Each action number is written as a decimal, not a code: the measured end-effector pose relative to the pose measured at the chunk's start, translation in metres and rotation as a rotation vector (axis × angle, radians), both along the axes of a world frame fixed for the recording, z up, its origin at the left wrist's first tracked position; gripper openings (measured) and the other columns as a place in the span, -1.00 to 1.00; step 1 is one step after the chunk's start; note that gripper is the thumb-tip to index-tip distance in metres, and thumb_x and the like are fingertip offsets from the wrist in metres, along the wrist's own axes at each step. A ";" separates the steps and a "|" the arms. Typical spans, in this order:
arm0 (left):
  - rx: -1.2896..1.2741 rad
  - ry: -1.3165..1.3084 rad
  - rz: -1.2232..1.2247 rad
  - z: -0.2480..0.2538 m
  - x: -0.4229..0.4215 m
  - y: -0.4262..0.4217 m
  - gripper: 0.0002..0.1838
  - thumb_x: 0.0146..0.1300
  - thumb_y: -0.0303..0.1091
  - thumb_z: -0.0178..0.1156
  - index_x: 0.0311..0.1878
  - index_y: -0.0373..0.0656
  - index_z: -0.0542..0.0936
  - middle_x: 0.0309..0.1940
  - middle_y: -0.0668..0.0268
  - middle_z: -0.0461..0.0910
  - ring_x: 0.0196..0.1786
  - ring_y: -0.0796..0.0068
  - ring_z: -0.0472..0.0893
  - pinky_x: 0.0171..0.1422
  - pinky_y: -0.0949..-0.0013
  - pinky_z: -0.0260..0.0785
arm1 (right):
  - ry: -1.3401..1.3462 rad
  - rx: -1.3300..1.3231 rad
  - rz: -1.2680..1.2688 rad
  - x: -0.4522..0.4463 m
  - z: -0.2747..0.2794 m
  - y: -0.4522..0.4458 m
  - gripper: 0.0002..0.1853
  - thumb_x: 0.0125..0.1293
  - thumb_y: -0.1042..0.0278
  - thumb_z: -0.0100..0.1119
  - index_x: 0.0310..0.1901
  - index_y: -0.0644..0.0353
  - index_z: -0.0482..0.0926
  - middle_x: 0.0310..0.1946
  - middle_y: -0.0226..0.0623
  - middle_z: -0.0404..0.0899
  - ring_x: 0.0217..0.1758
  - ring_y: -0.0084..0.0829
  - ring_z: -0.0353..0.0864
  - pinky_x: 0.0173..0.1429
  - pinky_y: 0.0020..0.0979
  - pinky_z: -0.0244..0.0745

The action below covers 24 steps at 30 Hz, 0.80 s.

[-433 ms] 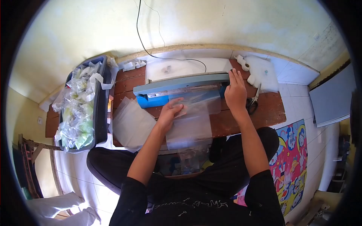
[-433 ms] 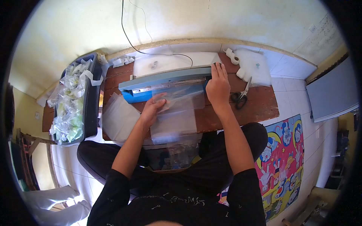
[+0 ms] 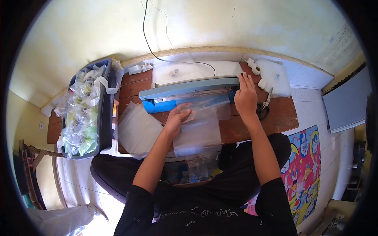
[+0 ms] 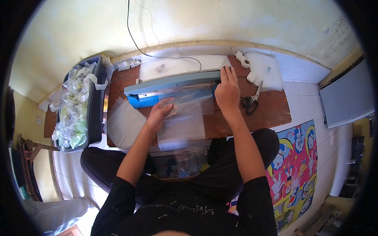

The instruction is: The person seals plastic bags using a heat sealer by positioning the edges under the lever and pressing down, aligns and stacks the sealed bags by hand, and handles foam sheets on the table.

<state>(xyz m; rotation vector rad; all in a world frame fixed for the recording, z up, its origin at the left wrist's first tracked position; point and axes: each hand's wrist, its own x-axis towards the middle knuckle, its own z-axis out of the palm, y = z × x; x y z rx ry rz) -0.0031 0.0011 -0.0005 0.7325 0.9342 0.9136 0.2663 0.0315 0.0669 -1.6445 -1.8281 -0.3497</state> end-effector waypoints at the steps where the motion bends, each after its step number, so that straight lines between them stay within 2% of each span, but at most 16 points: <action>1: -0.008 0.003 -0.002 0.000 0.000 0.000 -0.64 0.31 -0.41 0.14 0.18 -0.13 0.46 -0.20 0.29 0.62 -0.10 0.49 0.58 0.07 0.32 0.47 | 0.000 0.000 0.002 0.000 0.000 0.000 -0.50 0.12 0.61 -0.09 0.16 0.36 0.43 0.24 -0.03 0.38 0.38 -0.07 0.26 0.38 -0.22 0.27; 7: -0.025 0.033 0.030 0.001 0.000 0.001 -0.64 0.30 -0.42 0.15 0.16 -0.20 0.47 -0.23 0.24 0.65 -0.22 0.46 0.62 -0.01 0.41 0.47 | 0.034 -0.011 0.001 -0.002 0.002 -0.002 -0.51 0.11 0.63 -0.10 0.14 0.37 0.44 0.26 -0.05 0.38 0.38 -0.08 0.26 0.40 -0.22 0.22; 24: -0.030 0.010 0.018 0.001 0.000 0.003 -0.64 0.30 -0.38 0.16 0.16 -0.17 0.48 -0.24 0.26 0.65 -0.26 0.47 0.62 -0.10 0.46 0.43 | 0.005 0.001 0.004 -0.001 0.002 0.000 -0.50 0.11 0.62 -0.08 0.16 0.37 0.43 0.24 -0.02 0.38 0.38 -0.06 0.25 0.37 -0.21 0.27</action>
